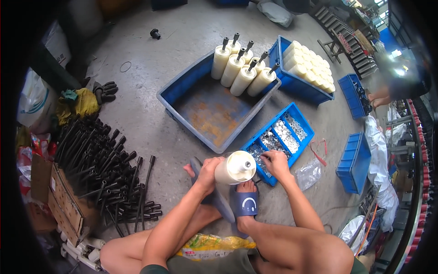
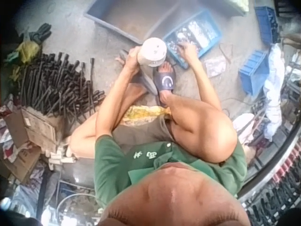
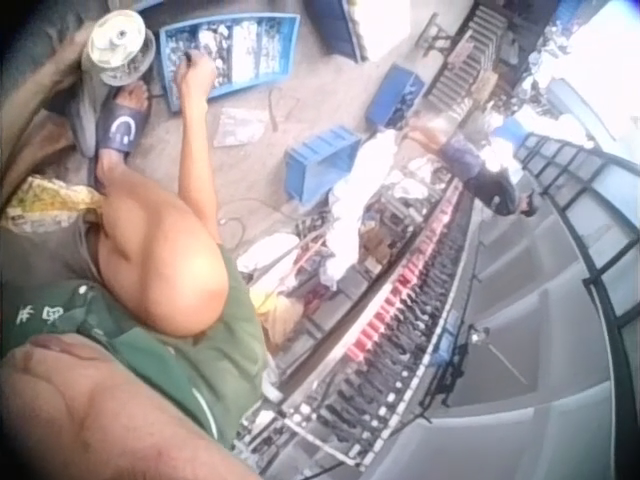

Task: The person assembles white cylindrical industrial components by hand, inserting a metal rod into the center of each cylinder and then screwing a small metal nut onto the threaded end of the rod.

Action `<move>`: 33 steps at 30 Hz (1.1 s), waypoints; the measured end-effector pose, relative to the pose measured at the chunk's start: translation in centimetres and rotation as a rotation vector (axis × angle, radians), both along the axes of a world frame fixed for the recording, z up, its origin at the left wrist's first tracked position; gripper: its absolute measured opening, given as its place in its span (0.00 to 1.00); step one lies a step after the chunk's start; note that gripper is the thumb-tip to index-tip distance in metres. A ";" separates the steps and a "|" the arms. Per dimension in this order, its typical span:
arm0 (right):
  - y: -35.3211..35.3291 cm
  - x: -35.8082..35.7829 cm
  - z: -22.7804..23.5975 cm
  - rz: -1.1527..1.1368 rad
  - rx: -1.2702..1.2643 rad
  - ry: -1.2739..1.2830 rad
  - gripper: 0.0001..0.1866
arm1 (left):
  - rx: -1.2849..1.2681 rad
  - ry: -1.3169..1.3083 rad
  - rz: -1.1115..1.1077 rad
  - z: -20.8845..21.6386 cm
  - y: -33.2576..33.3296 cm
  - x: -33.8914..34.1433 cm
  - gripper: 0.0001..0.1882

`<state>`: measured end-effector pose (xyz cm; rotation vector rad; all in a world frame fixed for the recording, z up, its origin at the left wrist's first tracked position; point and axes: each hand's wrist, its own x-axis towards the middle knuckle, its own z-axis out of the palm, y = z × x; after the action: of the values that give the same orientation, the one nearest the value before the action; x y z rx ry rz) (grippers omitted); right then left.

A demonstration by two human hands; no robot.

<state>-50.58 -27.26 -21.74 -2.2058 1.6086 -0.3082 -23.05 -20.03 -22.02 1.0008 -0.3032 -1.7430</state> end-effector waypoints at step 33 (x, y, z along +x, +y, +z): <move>2.7 9.8 20.6 -0.015 0.507 -0.937 0.13 | -0.157 -0.049 -0.116 0.1 -1.1 0.9 0.21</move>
<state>-40.75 -24.53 -1.14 -1.3306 1.0121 -0.7123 -22.15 -21.12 -21.93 0.9277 -0.5305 -1.7709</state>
